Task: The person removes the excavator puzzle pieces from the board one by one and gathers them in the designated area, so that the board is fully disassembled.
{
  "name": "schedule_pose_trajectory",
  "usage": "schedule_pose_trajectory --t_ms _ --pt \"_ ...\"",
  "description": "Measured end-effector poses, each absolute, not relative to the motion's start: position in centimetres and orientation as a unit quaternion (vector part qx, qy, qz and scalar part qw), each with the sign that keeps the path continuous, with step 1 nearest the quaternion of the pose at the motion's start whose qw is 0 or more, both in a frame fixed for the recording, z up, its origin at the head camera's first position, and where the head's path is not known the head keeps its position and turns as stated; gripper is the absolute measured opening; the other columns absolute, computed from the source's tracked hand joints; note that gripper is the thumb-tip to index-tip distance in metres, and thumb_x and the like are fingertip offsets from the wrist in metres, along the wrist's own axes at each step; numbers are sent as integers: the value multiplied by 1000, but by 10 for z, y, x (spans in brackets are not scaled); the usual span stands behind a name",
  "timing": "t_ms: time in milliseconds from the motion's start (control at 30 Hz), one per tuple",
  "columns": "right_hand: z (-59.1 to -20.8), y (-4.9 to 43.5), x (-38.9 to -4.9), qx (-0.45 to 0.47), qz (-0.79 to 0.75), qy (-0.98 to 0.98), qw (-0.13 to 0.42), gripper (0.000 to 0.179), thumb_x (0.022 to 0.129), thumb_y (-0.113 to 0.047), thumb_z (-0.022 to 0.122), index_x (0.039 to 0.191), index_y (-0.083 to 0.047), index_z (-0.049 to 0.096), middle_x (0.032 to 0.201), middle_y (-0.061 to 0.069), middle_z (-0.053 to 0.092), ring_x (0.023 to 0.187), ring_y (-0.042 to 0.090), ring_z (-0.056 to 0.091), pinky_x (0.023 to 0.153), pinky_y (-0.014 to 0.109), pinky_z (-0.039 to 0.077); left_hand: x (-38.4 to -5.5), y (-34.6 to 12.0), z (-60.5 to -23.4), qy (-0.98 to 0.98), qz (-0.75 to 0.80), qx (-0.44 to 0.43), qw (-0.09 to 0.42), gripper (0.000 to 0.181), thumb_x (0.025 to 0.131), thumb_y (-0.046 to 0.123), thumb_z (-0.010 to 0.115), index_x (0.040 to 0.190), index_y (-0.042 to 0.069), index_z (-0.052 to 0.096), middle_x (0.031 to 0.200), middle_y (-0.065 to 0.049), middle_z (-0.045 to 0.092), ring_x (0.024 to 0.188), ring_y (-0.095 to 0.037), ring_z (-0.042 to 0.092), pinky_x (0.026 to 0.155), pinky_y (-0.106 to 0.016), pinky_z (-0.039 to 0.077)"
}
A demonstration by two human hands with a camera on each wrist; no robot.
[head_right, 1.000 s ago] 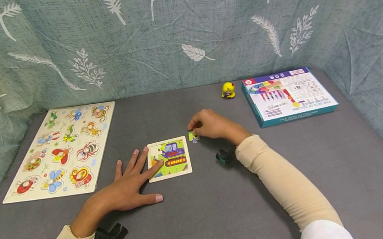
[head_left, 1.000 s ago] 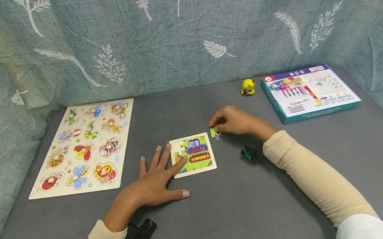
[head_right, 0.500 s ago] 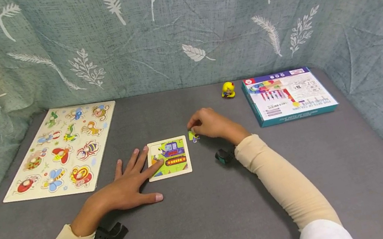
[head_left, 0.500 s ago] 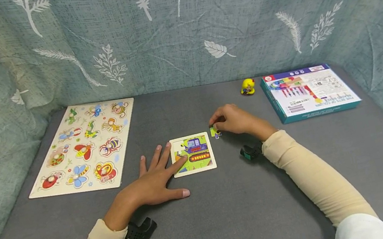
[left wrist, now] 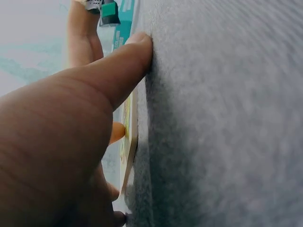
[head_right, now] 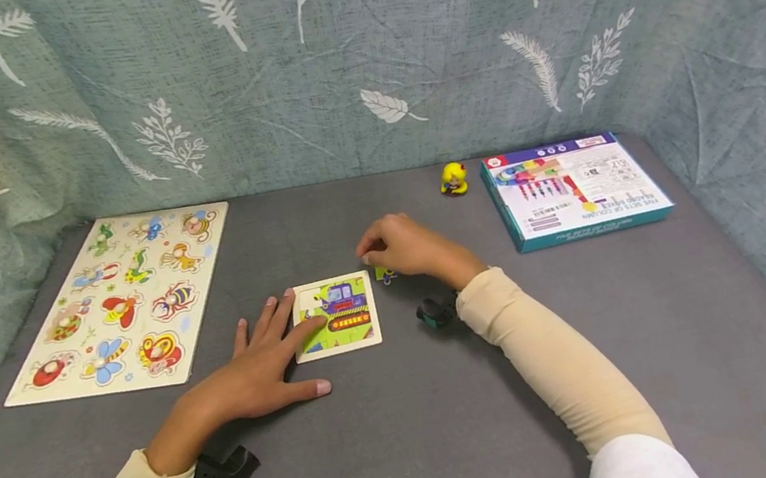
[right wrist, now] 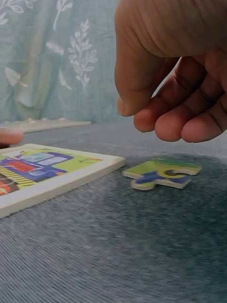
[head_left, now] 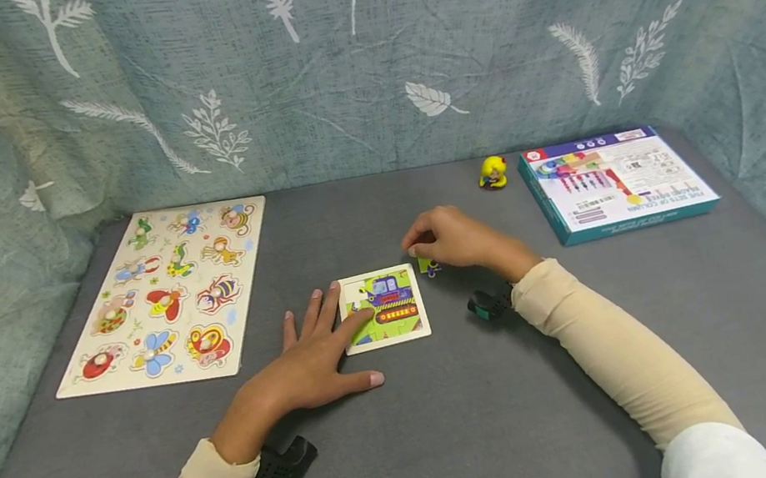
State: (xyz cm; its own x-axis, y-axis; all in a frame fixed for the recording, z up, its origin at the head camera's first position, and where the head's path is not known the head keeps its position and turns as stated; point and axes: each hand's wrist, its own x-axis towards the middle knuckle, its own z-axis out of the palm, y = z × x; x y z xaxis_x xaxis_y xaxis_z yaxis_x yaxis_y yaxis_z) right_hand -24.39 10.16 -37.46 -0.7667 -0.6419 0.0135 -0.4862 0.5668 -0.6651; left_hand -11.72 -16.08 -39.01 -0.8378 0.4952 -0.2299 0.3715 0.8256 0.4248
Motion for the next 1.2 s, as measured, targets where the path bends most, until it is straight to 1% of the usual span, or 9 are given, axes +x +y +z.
schedule_pose_trajectory --t_ms 267,367,500,600,767,1033,1200 --pt "-372 88 -239 -338 -323 873 138 19 96 -8 60 109 -2 73 105 9 69 82 15 62 72 32 49 -116 -155 -392 940 194 236 153 81 87 57 64 152 19 33 161 -19 -5 145 -38 -9 105 -68 -6" --pt "-373 82 -239 -350 -319 870 141 19 96 -9 61 108 -3 73 106 8 69 86 15 63 75 31 50 -117 -154 -393 940 195 237 151 79 90 53 63 153 18 31 161 -19 -4 145 -39 -9 105 -68 -5" --pt "-375 73 -238 -367 -316 862 149 19 95 -8 61 108 -4 74 107 7 69 93 15 64 81 31 51 -118 -153 -392 938 194 239 159 82 92 52 61 157 19 23 161 -19 -6 145 -39 -12 106 -67 -6" --pt "-374 67 -237 -372 -311 860 160 19 95 -7 62 110 -3 73 106 7 69 94 15 64 82 30 50 -119 -152 -390 937 190 240 167 84 92 53 60 158 21 19 161 -18 -8 144 -37 -14 107 -65 -7" --pt "-373 59 -235 -376 -311 855 175 19 94 -6 62 110 -2 73 104 7 69 91 15 64 80 28 50 -121 -148 -389 938 172 243 175 86 91 57 58 158 23 17 160 -17 -14 143 -38 -18 106 -65 -8" --pt "-377 54 -236 -398 -307 845 184 21 94 -2 60 111 0 72 106 9 70 93 15 64 81 27 50 -122 -146 -392 937 154 239 201 84 89 64 57 157 28 21 158 -20 -19 142 -39 -22 106 -66 -10" --pt "-376 51 -235 -399 -302 846 183 21 93 -1 60 110 -1 73 105 9 69 94 16 63 82 27 50 -123 -147 -393 937 151 242 201 87 87 67 56 156 30 20 157 -20 -21 141 -38 -24 105 -66 -11"
